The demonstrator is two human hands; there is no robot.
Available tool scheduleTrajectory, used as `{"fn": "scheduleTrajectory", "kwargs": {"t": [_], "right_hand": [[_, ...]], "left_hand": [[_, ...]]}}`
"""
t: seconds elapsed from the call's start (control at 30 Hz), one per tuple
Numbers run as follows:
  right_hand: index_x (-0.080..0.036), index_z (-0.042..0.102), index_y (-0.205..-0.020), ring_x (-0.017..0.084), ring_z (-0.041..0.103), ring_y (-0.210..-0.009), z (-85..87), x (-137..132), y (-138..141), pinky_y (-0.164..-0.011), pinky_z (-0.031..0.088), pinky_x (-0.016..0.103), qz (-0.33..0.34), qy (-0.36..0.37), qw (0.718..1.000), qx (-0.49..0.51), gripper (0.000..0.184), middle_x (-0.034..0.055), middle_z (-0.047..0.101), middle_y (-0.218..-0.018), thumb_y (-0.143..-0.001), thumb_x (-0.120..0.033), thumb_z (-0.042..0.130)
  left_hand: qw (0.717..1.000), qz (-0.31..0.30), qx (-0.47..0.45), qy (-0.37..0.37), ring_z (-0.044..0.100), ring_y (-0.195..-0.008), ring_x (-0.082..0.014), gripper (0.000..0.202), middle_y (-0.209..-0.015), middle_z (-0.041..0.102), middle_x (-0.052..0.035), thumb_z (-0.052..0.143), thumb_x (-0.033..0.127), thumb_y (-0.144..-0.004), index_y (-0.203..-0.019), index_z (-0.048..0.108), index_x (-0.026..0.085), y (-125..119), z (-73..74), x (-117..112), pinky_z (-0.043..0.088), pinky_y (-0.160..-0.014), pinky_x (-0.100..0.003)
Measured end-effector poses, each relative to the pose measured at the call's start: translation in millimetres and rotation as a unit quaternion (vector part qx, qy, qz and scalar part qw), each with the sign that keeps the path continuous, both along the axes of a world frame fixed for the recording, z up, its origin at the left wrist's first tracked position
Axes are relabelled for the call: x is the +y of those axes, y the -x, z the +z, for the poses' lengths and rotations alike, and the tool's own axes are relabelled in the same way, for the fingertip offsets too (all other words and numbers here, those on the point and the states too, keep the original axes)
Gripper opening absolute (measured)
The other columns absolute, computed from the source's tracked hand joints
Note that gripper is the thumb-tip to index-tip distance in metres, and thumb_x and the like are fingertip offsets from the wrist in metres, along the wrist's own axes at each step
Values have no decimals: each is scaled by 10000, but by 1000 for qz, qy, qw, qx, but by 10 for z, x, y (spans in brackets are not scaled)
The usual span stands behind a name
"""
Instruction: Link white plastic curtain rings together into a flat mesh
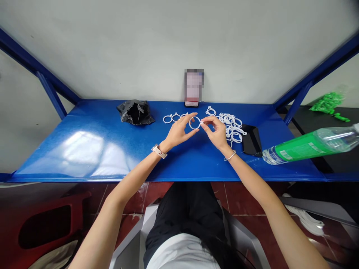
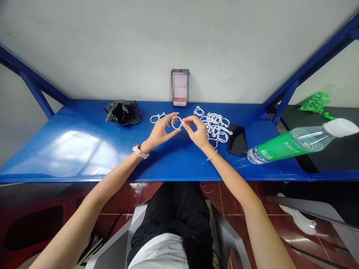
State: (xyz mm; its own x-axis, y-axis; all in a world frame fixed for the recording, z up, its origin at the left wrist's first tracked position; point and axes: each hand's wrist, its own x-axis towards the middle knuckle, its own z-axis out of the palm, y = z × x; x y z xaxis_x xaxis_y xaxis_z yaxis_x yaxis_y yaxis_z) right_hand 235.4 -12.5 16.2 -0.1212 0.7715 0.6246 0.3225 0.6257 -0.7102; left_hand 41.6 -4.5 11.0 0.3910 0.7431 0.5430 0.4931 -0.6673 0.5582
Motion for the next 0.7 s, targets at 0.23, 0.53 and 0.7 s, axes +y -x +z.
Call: {"fn": "scheduleTrajectory", "kwargs": {"t": [0.23,0.53,0.7], "right_hand": [[-245,693,-930,173,678,-759,20,-50,42,-745,597,351,34,-32,998,-29,175,40,731,-929,-950,-409,636],[-260,687,-1084,201,684,-880,13,-72,46,-794,592,383,56,-35,996,-64,191,55,722,-1027,-960,-385,613],[-269,700,-1036,201,696,-868,-11,-91,70,-792,601,375,41,-52,994,-86,139,43,741,-974,-954,-351,624]], "left_hand": [[998,-61,-32,4,679,-1051,-220,462,-1276,670,-149,655,422,-940,-1314,577,162,-30,-59,17,580,-818,-325],[983,-98,-125,93,706,-1071,-219,570,-1249,690,-145,668,579,-885,-1268,593,165,-83,-12,-37,580,-898,-327],[984,-90,-126,91,711,-1025,-203,485,-1191,705,-126,702,506,-885,-1208,607,158,-108,-26,-56,575,-884,-316]]}}
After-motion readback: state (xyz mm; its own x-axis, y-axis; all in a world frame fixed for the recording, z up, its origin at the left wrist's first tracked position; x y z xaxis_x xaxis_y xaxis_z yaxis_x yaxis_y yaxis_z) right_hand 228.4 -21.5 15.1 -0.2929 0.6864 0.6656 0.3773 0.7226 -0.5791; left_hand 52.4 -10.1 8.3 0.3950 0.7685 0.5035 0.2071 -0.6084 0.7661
